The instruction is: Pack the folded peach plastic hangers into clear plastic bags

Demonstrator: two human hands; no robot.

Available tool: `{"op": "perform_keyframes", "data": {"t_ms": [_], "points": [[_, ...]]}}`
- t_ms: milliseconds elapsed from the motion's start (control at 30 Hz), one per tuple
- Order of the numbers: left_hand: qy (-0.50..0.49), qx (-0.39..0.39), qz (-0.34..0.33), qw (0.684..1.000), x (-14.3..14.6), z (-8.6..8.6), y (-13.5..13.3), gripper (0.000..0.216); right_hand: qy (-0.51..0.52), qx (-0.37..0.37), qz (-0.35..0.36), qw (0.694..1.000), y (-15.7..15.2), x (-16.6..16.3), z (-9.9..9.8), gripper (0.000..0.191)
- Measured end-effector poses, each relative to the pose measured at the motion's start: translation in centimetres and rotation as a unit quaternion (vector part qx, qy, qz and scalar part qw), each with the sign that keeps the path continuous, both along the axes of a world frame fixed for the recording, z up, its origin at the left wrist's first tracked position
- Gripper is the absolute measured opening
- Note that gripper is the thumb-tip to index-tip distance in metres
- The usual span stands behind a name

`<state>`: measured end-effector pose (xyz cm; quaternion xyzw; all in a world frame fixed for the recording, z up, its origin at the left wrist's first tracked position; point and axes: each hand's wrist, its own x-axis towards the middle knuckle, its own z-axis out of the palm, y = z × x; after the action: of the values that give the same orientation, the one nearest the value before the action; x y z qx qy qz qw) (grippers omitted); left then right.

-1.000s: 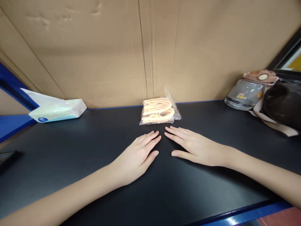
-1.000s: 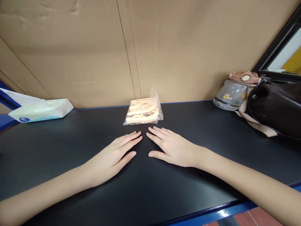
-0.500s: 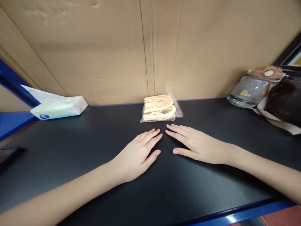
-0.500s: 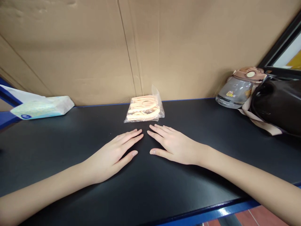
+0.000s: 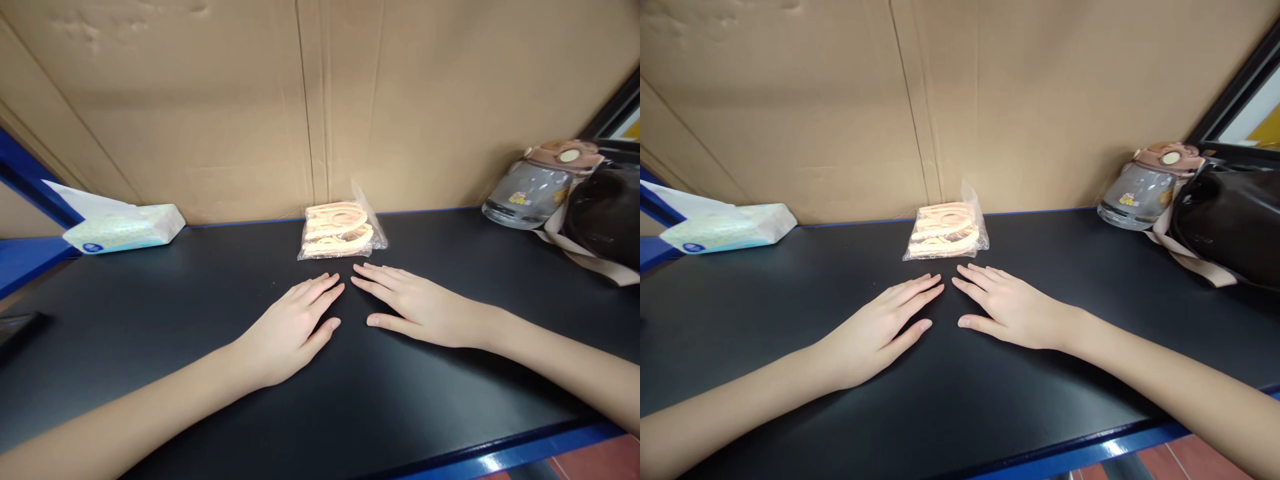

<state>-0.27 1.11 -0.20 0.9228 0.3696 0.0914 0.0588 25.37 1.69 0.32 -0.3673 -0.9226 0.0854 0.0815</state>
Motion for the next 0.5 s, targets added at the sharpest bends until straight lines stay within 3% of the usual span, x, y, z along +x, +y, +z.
{"op": "perform_keyframes", "data": {"t_ms": [300, 500], "points": [[0.007, -0.003, 0.002, 1.000, 0.0, 0.1, 0.0, 0.049, -0.006, 0.013, 0.004, 1.000, 0.2, 0.0, -0.2, 0.069], [-0.049, 0.073, 0.027, 0.996, 0.6, 0.9, 0.7, 0.033, 0.065, 0.135, 0.066, 0.986, 0.5, -1.4, 0.6, 0.043]]}}
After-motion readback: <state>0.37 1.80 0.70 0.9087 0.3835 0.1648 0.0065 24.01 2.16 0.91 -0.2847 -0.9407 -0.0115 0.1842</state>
